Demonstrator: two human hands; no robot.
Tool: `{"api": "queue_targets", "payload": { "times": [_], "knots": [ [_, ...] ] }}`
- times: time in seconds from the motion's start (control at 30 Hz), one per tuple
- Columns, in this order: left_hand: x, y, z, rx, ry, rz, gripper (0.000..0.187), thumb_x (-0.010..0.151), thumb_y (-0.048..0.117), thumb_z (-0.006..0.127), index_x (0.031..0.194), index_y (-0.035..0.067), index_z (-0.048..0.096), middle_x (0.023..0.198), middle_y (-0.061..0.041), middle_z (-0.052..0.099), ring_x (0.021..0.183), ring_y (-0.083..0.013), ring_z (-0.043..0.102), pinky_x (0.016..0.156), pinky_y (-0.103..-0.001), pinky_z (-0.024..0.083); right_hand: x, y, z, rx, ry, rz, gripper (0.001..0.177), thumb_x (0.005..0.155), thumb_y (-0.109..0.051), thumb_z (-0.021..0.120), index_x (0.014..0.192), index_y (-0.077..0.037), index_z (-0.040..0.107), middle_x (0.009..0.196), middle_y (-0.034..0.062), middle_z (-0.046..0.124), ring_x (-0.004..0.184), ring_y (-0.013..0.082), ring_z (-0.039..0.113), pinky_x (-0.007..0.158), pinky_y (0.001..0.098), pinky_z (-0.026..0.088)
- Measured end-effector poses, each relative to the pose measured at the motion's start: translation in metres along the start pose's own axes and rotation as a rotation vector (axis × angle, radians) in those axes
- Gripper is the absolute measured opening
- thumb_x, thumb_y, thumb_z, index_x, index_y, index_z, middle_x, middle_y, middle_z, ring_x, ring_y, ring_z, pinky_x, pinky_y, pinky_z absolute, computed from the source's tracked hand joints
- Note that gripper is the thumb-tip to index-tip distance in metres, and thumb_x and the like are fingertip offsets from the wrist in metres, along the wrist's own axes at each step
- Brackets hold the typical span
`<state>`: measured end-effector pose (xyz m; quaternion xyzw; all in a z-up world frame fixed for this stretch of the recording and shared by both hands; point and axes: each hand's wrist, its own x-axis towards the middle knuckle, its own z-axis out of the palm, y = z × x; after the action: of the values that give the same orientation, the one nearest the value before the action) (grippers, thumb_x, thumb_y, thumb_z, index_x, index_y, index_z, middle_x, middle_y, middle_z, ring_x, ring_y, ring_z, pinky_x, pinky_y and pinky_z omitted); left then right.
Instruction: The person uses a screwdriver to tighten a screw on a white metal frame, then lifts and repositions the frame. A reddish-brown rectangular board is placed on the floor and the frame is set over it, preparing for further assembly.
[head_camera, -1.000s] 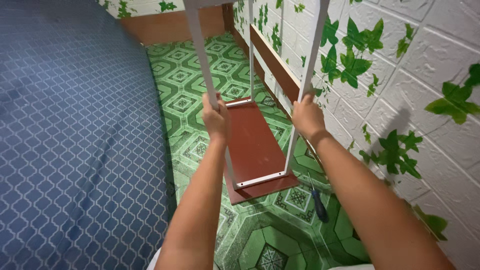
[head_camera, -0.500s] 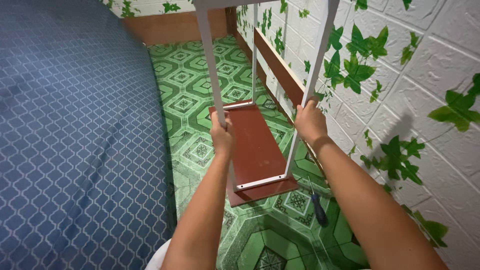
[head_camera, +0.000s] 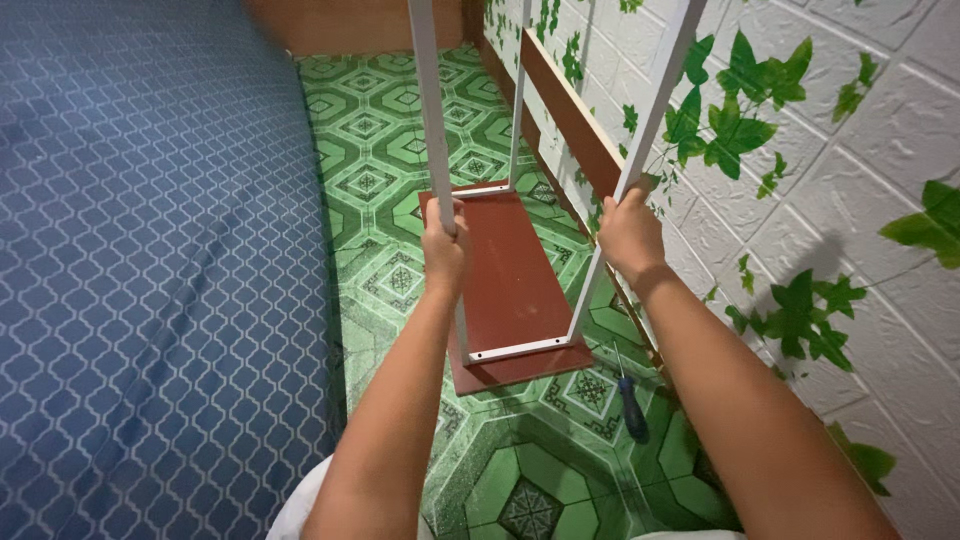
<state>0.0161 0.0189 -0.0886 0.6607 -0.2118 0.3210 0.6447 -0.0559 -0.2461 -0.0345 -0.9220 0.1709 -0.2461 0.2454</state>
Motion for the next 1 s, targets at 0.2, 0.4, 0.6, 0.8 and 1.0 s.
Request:
{"api": "queue_targets", "payload": {
  "times": [0.2, 0.4, 0.6, 0.8, 1.0],
  "knots": [
    [-0.011, 0.015, -0.003, 0.071, 0.007, -0.074, 0.014, 0.1, 0.008, 0.053, 0.113, 0.004, 0.057, 0.084, -0.004, 0.063, 0.07, -0.0124, 0.059, 0.064, -0.028, 0.049, 0.001, 0.005, 0.002, -0.008, -0.004, -0.033, 0.044, 0.108, -0.034, 0.048, 0.115, 0.009, 0.05, 0.099, 0.0364, 0.067, 0.094, 0.0535, 0.065, 0.085, 0.0591, 0.05],
    [-0.008, 0.019, -0.002, 0.049, 0.004, -0.042, 0.013, 0.102, 0.007, 0.052, 0.113, 0.004, 0.058, 0.087, -0.006, 0.062, 0.074, -0.0138, 0.059, 0.067, -0.029, 0.049, 0.0, 0.006, 0.004, 0.023, 0.015, -0.019, 0.041, 0.108, -0.032, 0.05, 0.115, 0.008, 0.051, 0.099, 0.0349, 0.068, 0.096, 0.0527, 0.066, 0.086, 0.0592, 0.05],
    [-0.01, 0.021, -0.004, 0.102, -0.018, -0.159, 0.014, 0.101, 0.01, 0.053, 0.114, 0.006, 0.057, 0.081, -0.009, 0.063, 0.069, -0.0147, 0.061, 0.064, -0.03, 0.049, -0.006, 0.012, 0.015, 0.091, 0.015, 0.034, 0.042, 0.099, -0.026, 0.056, 0.122, 0.008, 0.046, 0.102, 0.0347, 0.066, 0.094, 0.0525, 0.066, 0.083, 0.0576, 0.051],
    [-0.008, 0.022, -0.007, 0.101, -0.01, -0.119, 0.014, 0.101, 0.011, 0.054, 0.114, 0.007, 0.057, 0.088, -0.01, 0.069, 0.074, -0.0204, 0.067, 0.069, -0.034, 0.053, -0.013, 0.013, 0.02, 0.022, -0.033, 0.052, 0.041, 0.105, -0.034, 0.055, 0.114, 0.006, 0.053, 0.106, 0.0351, 0.068, 0.102, 0.0522, 0.066, 0.09, 0.0583, 0.05],
    [-0.006, 0.027, -0.009, 0.133, -0.024, -0.121, 0.014, 0.102, 0.014, 0.054, 0.114, 0.008, 0.057, 0.09, -0.01, 0.069, 0.077, -0.0206, 0.069, 0.072, -0.035, 0.054, -0.02, 0.004, 0.01, 0.033, -0.013, 0.036, 0.042, 0.104, -0.035, 0.056, 0.111, 0.006, 0.053, 0.105, 0.0354, 0.068, 0.101, 0.0526, 0.065, 0.091, 0.0579, 0.05]
  ]
}}
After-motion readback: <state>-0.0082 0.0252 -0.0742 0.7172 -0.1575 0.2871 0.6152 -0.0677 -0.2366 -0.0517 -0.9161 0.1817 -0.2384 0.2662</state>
